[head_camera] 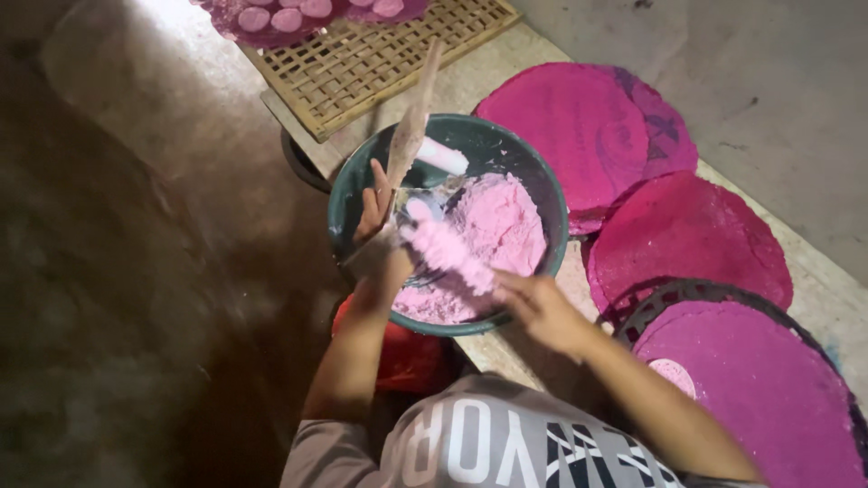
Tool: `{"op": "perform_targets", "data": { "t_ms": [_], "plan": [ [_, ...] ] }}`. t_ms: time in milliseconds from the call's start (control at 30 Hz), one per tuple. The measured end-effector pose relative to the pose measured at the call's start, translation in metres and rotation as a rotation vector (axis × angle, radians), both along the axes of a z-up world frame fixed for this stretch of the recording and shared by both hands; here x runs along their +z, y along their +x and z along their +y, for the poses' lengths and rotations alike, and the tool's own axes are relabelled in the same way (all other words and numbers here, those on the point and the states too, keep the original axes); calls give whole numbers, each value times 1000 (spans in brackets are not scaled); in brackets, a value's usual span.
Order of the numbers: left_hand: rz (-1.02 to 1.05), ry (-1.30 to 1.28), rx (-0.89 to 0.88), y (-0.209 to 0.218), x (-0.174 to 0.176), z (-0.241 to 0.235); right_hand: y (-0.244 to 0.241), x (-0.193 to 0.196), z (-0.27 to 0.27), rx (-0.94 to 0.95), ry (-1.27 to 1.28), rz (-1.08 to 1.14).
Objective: The person scoops pink dough from a green bowl and presses it into a circular mold on a flat pink sheet using a wooden-handled press. They repeat this process to form multiple round dough pieces, which are arranged on the sheet.
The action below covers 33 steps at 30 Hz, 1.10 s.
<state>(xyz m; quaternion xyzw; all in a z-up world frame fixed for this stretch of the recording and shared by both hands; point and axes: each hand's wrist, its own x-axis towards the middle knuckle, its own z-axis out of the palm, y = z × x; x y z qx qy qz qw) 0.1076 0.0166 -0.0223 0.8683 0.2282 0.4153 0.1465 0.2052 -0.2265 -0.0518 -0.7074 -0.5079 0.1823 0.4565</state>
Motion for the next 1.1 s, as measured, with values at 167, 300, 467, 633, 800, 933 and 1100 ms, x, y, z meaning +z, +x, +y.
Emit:
{"op": "perform_targets", "data": {
  "t_ms": [167,300,467,633,800,933,1100],
  "plan": [
    [14,324,-47,-1,-5,5,35,11,-1,-63,-88,115],
    [19,196,-124,-4,-33,35,24,9,-16,-22,-176,148],
    [-142,-518,-289,4,-78,80,29,-2,-31,-39,-282,687],
    [-331,-1291,-847,-1,-86,14,28,-2,-6,-124,1,-50],
    [144,-1993,-1549,-23,-45,-101,-14,52,-40,28,693,626],
    [432,-1390,-1537,-19,-24,-135,-34,91,-96,-114,897,669],
    [565,-1364,-1535,-9,-27,-167,-58,120,-185,-371,510,112]
  ]
}}
